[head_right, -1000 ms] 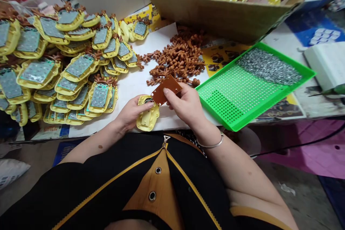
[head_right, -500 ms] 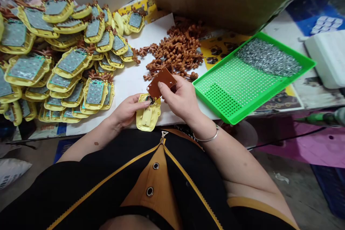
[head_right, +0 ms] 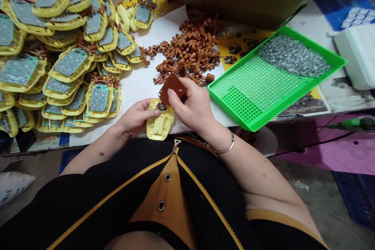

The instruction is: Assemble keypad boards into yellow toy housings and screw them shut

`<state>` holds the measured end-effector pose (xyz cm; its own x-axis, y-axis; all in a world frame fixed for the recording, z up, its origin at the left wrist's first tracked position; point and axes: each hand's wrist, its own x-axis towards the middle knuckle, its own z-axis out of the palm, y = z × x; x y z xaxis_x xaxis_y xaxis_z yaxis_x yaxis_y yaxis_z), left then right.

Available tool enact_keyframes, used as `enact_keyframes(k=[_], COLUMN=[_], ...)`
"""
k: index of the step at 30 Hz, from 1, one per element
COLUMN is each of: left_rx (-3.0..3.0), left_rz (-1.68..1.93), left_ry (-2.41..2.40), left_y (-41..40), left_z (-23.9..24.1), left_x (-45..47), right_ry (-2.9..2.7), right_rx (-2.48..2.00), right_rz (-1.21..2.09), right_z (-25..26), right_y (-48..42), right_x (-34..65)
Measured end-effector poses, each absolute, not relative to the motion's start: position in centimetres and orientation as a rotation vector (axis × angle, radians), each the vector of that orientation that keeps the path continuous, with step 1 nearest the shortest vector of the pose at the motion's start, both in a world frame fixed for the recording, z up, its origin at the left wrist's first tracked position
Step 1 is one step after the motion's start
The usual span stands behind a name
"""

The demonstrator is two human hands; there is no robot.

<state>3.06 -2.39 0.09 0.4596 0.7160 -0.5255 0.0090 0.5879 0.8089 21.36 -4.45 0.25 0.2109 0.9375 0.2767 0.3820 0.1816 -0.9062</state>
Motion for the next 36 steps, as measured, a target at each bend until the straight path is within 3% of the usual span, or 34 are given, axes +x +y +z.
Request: enact_keyframes(k=[15,26,31,36], left_rx=[0.912,1.451,1.261,0.985], left_rz=[0.497,0.504,0.535,0.518], left_ry=[1.060,1.129,1.076,1.023], left_y=[-2.7,-3.2,-3.3,-3.1], left_z=[-0.1,0.9,0.4,-0.1], left_x=[3.6,4.1,4.2,3.8], right_ry=[-1.135,-1.004,-1.172,-1.096], right_rx=[-1.463,-1.460,-1.376,-1.291], right_rz=[0.705,0.792,0.669,0.823], right_z=[-0.9,-0.5,-0.3,-1.3], right_y=[-5.9,-5.3,-5.4,-5.7], right_x=[21.8,21.4,21.3,21.9])
